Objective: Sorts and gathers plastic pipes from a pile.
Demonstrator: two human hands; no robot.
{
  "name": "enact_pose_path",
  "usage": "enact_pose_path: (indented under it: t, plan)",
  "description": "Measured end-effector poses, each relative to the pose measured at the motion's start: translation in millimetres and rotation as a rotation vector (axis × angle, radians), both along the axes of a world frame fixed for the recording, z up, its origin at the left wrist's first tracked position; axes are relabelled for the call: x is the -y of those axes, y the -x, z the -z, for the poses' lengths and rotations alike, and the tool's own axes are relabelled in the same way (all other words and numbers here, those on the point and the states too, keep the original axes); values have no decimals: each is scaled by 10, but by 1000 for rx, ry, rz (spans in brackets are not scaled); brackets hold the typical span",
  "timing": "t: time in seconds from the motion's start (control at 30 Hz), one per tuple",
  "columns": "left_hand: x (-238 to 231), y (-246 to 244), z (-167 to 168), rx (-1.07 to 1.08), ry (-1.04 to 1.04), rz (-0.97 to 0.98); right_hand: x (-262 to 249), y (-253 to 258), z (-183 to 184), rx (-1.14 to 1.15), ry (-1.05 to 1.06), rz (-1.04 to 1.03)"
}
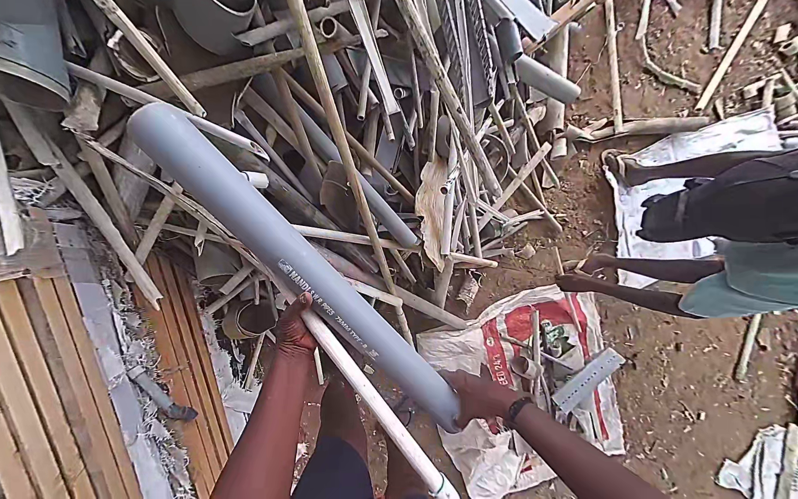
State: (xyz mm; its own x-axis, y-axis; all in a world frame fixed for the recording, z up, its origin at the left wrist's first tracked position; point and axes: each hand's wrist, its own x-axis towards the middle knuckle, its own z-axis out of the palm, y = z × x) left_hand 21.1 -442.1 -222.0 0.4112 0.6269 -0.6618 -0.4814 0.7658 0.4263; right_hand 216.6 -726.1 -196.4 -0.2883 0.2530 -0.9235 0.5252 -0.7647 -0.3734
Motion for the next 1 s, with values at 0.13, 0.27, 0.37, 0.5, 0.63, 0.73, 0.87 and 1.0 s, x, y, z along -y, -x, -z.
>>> enact_pose_path:
  t: [0.13,0.27,0.37,0.5,0.63,0.73,0.87,1.0]
  plan:
    - [18,201,20,-49,-10,12,-642,-378,369,-41,-148,277]
    - [130,351,21,-159,13,-39,-1558,-702,959,483,-407,528]
    - [173,480,50,-215,42,-34,-2168,-901,1493,779,-473,455]
    - [199,647,103,-162,55,-22,-2667,-1011,2062,850,-388,346]
    - [211,760,151,-108,51,3,-2785,-1079,2140,888,-326,177]
    - [228,840,166,-93,55,14,-2684,-1149,1874,910,-306,196]
    - [231,870,106,-126,47,-15,-2403,-1238,1277,933,-366,348]
    - [230,904,-30,-120,32,-44,-1871,-1188,894,918,-305,375]
